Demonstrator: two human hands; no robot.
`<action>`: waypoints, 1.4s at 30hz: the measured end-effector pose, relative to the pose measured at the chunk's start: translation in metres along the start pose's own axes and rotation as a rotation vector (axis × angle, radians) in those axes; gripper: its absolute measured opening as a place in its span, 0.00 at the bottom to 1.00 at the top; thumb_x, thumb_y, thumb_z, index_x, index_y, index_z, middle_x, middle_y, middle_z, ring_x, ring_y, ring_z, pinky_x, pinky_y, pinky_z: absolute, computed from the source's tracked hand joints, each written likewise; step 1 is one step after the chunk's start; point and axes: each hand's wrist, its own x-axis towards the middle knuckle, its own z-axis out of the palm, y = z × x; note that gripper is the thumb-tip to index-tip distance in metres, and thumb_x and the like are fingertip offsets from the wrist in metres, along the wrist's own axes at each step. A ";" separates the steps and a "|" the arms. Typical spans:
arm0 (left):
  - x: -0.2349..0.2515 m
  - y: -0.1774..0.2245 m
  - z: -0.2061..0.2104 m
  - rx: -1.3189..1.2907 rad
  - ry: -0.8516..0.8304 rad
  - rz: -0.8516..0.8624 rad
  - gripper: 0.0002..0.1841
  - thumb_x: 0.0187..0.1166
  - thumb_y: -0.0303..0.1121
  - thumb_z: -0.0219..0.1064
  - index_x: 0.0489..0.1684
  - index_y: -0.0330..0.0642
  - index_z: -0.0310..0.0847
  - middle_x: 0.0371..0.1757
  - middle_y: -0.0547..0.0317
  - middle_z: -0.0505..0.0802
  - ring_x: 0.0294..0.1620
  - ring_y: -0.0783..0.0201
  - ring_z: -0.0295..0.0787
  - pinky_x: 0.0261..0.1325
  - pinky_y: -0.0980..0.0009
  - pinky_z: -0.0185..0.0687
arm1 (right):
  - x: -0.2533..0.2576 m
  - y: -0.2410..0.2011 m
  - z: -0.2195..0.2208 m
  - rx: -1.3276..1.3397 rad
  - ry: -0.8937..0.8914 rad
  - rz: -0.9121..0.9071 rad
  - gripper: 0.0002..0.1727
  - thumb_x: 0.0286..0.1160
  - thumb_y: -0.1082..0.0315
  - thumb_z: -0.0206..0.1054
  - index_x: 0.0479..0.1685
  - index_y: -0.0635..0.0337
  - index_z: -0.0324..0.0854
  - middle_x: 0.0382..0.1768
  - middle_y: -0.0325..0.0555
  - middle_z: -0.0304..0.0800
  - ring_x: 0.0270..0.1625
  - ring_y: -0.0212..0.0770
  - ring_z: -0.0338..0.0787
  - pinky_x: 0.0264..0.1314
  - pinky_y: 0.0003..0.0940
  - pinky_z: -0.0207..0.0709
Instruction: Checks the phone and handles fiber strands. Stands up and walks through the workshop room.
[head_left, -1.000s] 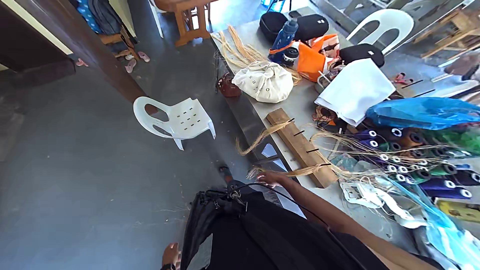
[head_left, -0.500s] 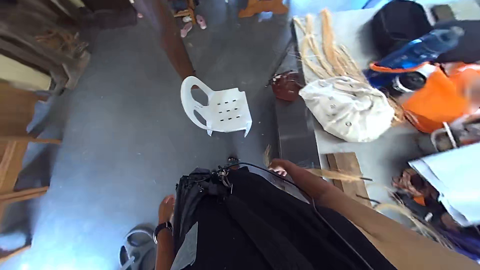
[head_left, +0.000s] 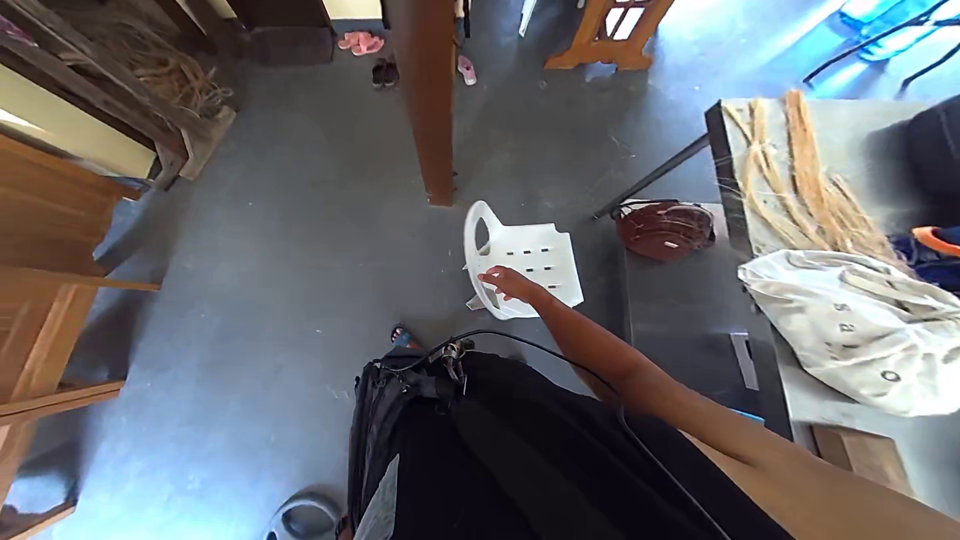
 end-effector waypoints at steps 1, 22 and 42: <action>0.015 0.018 -0.019 0.057 -0.017 0.245 0.22 0.96 0.34 0.46 0.75 0.25 0.74 0.74 0.34 0.84 0.77 0.47 0.79 0.82 0.54 0.70 | 0.008 -0.009 0.013 -0.012 0.009 0.031 0.45 0.79 0.34 0.64 0.85 0.60 0.66 0.75 0.67 0.77 0.71 0.64 0.84 0.69 0.63 0.79; 0.130 0.577 -0.209 0.175 -0.246 0.231 0.19 0.93 0.35 0.55 0.74 0.33 0.78 0.67 0.32 0.87 0.66 0.38 0.86 0.68 0.40 0.78 | 0.090 -0.163 -0.073 0.393 -0.014 0.725 0.35 0.87 0.41 0.59 0.81 0.58 0.71 0.71 0.61 0.82 0.67 0.60 0.86 0.66 0.60 0.79; 0.337 1.027 -0.277 0.273 -0.307 0.176 0.23 0.95 0.45 0.51 0.78 0.41 0.75 0.65 0.38 0.89 0.57 0.44 0.91 0.60 0.44 0.84 | 0.434 -0.530 -0.117 0.041 -0.108 0.556 0.27 0.97 0.55 0.46 0.88 0.57 0.64 0.82 0.59 0.73 0.80 0.58 0.77 0.79 0.56 0.71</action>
